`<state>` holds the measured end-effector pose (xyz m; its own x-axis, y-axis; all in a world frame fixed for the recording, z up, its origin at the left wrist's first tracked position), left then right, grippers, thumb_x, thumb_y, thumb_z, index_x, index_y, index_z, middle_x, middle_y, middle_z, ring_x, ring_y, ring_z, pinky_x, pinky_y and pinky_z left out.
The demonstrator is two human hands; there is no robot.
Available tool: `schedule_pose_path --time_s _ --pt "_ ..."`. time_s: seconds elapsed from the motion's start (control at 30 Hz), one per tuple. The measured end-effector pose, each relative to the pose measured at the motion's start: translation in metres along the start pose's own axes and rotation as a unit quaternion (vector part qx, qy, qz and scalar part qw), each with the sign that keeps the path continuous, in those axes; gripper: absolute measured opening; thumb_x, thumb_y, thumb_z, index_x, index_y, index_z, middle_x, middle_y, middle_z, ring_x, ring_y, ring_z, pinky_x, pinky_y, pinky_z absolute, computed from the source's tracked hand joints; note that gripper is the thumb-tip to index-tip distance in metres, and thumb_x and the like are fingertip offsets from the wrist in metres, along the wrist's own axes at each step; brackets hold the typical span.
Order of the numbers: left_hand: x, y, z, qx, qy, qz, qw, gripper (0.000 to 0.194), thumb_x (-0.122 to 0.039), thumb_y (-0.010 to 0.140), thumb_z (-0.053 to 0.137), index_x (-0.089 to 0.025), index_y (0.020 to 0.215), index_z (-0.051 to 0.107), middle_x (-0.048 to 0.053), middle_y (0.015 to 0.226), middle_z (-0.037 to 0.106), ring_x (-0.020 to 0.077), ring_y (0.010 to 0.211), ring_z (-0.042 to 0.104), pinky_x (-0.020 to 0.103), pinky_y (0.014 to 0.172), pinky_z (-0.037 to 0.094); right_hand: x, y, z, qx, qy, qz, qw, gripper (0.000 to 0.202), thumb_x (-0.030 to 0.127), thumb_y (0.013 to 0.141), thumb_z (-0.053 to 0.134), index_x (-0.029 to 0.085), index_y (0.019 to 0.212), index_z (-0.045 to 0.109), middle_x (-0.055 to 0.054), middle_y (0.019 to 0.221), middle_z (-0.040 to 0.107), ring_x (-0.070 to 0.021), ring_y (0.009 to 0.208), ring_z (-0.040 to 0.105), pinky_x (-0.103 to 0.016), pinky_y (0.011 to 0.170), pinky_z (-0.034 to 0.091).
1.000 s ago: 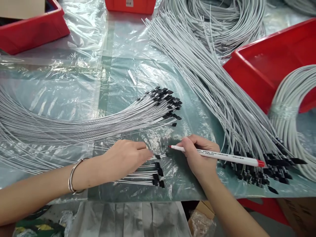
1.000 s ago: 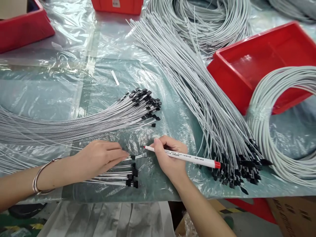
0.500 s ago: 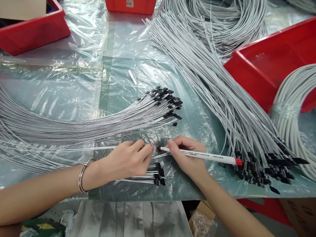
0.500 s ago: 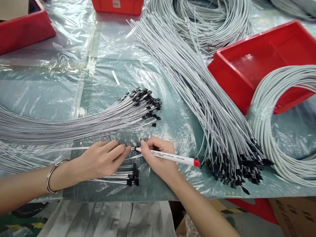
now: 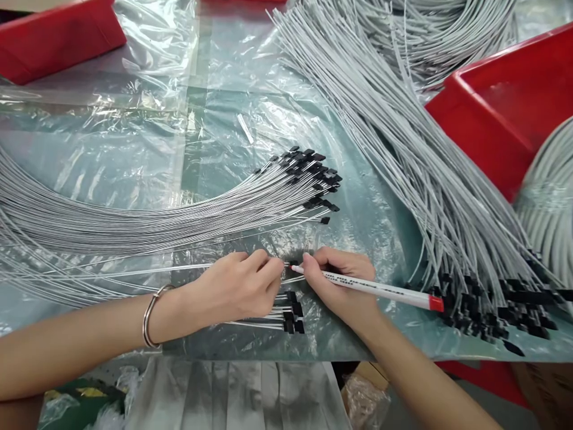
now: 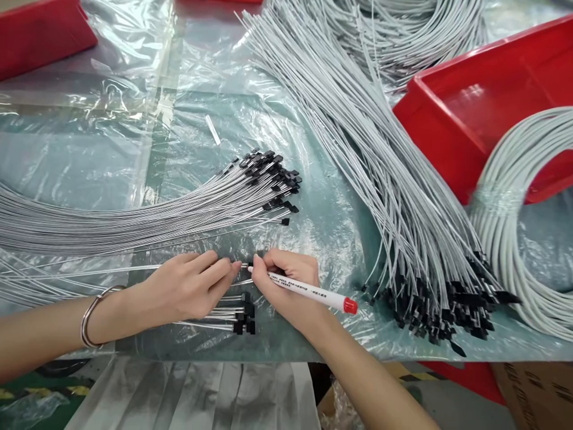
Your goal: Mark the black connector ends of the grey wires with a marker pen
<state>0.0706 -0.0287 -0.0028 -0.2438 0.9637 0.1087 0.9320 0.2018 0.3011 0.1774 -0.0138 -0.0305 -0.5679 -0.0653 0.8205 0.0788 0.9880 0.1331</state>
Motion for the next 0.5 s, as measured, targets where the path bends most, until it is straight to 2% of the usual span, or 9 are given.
schedule_pose_path --time_s 0.2,0.4,0.5 --pt "0.000 0.000 0.001 0.010 -0.001 0.001 1.000 0.011 -0.009 0.081 0.051 -0.010 0.074 0.059 0.001 0.066 0.047 0.0107 0.054 0.044 0.025 0.039 0.029 0.000 0.001 0.000 0.000 -0.009 0.011 1.000 0.032 0.022 0.080 0.054 0.017 0.050 0.044 0.005 0.045 0.037 -0.0073 0.041 0.032 -0.022 0.042 0.027" --pt "0.001 -0.004 0.005 0.023 -0.018 -0.008 1.000 0.012 -0.008 0.084 0.047 -0.011 0.084 0.058 0.003 0.073 0.051 0.0126 0.061 0.047 0.026 0.047 0.035 -0.017 0.003 -0.010 -0.033 0.079 0.101 0.991 0.030 0.025 0.078 0.055 0.017 0.050 0.052 0.003 0.043 0.043 -0.0089 0.041 0.037 -0.022 0.040 0.029" --pt "0.002 -0.006 0.012 0.081 -0.114 -0.039 0.989 0.015 -0.009 0.085 0.045 -0.013 0.094 0.056 0.003 0.077 0.053 0.0144 0.066 0.049 0.028 0.052 0.037 -0.030 0.002 -0.015 -0.066 0.166 0.134 0.975 0.029 0.027 0.079 0.057 0.016 0.052 0.057 0.003 0.043 0.044 -0.0088 0.042 0.037 -0.022 0.042 0.029"
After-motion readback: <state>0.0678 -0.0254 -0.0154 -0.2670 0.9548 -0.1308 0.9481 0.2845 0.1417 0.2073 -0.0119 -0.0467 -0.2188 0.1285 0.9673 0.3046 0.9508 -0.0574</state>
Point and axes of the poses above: each hand's wrist, its own y-axis towards the middle knuckle, its own z-axis out of the palm, x = y × z, the point moved 9 cm from there along y, towards the middle knuckle
